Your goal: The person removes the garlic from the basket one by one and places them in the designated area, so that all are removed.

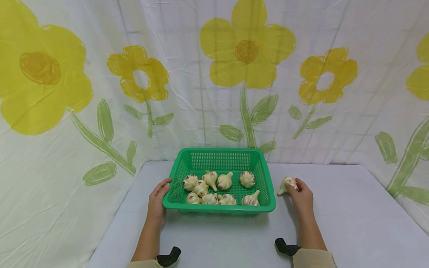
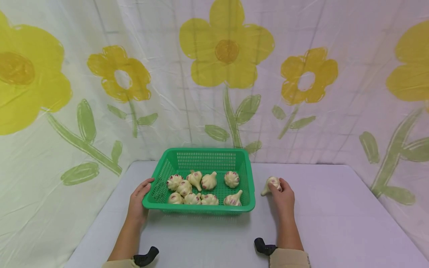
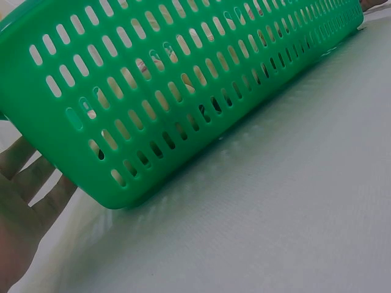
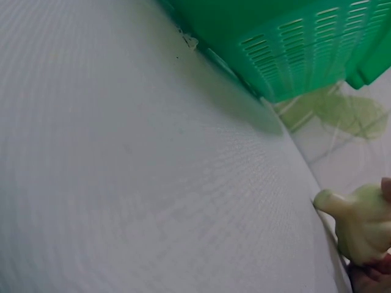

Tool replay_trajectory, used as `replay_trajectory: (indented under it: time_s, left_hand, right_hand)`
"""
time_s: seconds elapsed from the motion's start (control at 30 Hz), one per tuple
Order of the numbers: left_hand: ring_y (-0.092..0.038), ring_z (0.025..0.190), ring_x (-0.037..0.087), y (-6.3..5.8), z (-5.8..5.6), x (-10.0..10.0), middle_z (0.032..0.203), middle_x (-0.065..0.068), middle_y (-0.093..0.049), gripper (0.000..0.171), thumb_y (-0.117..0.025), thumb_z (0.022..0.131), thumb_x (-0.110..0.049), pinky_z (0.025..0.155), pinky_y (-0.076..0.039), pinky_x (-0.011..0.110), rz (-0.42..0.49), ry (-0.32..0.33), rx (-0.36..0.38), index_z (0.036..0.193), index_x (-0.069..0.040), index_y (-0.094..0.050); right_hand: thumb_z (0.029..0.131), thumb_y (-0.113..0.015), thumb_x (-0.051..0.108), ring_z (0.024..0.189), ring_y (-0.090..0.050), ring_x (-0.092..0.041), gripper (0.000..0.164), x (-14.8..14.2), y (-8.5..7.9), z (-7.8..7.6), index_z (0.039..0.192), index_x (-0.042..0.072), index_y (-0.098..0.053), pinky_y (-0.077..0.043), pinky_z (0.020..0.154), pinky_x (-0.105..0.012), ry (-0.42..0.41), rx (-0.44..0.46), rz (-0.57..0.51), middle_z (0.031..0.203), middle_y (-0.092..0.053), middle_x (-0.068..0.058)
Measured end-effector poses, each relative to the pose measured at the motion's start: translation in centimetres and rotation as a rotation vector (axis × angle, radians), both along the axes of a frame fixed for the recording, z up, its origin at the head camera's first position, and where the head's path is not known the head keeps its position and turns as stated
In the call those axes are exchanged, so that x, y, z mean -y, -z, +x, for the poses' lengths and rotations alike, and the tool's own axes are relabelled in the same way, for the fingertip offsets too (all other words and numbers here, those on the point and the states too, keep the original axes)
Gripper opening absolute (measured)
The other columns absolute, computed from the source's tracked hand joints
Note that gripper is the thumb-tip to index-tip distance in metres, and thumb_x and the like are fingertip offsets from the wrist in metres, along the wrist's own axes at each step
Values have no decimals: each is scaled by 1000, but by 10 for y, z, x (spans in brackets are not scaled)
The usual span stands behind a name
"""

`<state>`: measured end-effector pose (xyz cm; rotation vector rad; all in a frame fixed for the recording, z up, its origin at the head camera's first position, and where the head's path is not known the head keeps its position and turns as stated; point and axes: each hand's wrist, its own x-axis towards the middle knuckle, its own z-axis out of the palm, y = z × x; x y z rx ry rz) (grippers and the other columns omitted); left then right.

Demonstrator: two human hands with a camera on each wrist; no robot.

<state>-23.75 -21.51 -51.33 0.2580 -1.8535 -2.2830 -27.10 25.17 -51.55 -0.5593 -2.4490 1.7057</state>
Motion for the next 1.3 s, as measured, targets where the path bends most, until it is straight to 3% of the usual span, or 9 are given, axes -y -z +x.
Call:
replay_trajectory:
  time_s: [0.5,1.3]
  left_hand:
    - [-46,125,9,-1,1,1,140,-3,-47,47,-56,100,-35,87,-48,17,-14,12,7,137,-5,-54]
    - [-44,126,10,1,0,1,141,-4,-47,47,-56,100,-34,88,-48,17,1,15,5,137,-4,-53]
  right_hand:
    - [96,-58,42,135,-39,-37,75,0,3,0,152,1,-32,-32,109,-46,-4,-22,31,147,-42,-27]
    - [97,-58,37,142,-32,-40,72,-1,1,-2,152,1,-30,-29,114,-50,-30,2,29,153,-34,-27]
